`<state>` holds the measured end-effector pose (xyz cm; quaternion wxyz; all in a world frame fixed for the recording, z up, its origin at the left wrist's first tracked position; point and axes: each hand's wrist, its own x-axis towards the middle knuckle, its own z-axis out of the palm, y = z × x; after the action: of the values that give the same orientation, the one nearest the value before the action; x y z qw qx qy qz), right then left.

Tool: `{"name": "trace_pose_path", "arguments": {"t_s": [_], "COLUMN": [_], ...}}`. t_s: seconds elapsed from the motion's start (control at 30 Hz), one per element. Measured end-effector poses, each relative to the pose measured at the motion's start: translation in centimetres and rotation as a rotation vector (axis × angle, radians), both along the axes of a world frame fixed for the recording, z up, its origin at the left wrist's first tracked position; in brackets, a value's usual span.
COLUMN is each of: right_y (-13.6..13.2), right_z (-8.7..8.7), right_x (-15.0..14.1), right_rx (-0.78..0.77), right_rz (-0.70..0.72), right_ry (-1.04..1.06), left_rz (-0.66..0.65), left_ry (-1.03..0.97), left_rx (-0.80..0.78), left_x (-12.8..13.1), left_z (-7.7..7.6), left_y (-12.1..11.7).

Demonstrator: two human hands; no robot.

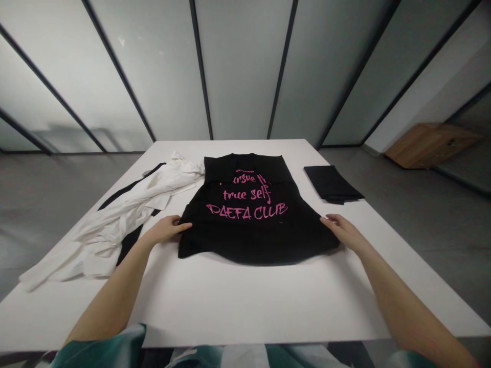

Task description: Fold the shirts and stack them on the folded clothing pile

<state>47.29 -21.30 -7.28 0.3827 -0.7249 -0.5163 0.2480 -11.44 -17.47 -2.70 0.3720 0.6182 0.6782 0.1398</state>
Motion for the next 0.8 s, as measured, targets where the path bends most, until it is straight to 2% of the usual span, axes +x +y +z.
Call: {"name": "trace_pose_path", "arguments": {"t_s": [0.1,0.2,0.27,0.37,0.47,0.5,0.57,0.63,0.7,0.73,0.8], "right_y": [-2.5,-4.6,-5.3,-5.4,-4.6,-4.1,-2.3,0.7,4.8,7.0,11.2], "right_z": [0.4,1.9,3.0,4.7,6.9,7.7,9.3,10.7,11.5,11.6,10.7], "right_x": [0.5,0.3,-0.1,-0.3,0.1,0.3,0.3,-0.4,-1.7,-2.5,-4.1], "right_rx": [-0.056,-0.136,-0.2,-0.203,-0.23,-0.22,-0.084,0.173,0.37,0.449,0.447], "right_rz": [0.241,0.415,0.441,0.378,0.357,0.359,0.332,0.267,0.247,0.26,0.278], "right_ry": [-0.101,-0.051,0.046,0.23,0.366,0.406,0.498,0.607,0.697,0.721,0.679], "left_rz": [-0.202,-0.297,-0.302,-0.312,-0.399,-0.412,-0.358,-0.209,-0.038,0.024,0.097], "left_ry": [-0.136,-0.255,-0.334,-0.496,-0.663,-0.721,-0.841,-0.963,-1.073,-1.105,-1.064], "left_rx": [0.033,0.08,0.07,0.016,-0.118,-0.134,-0.048,0.171,0.423,0.487,0.492], "left_x": [-0.1,0.2,0.4,0.1,-1.0,-1.2,-1.2,-0.1,1.8,2.9,5.1], "left_z": [0.3,0.7,0.7,0.9,2.1,2.8,4.7,6.7,8.1,8.4,7.7], "left_y": [-1.7,-2.7,-2.8,-2.4,-1.6,-1.2,0.0,2.1,4.9,6.5,9.6]}}
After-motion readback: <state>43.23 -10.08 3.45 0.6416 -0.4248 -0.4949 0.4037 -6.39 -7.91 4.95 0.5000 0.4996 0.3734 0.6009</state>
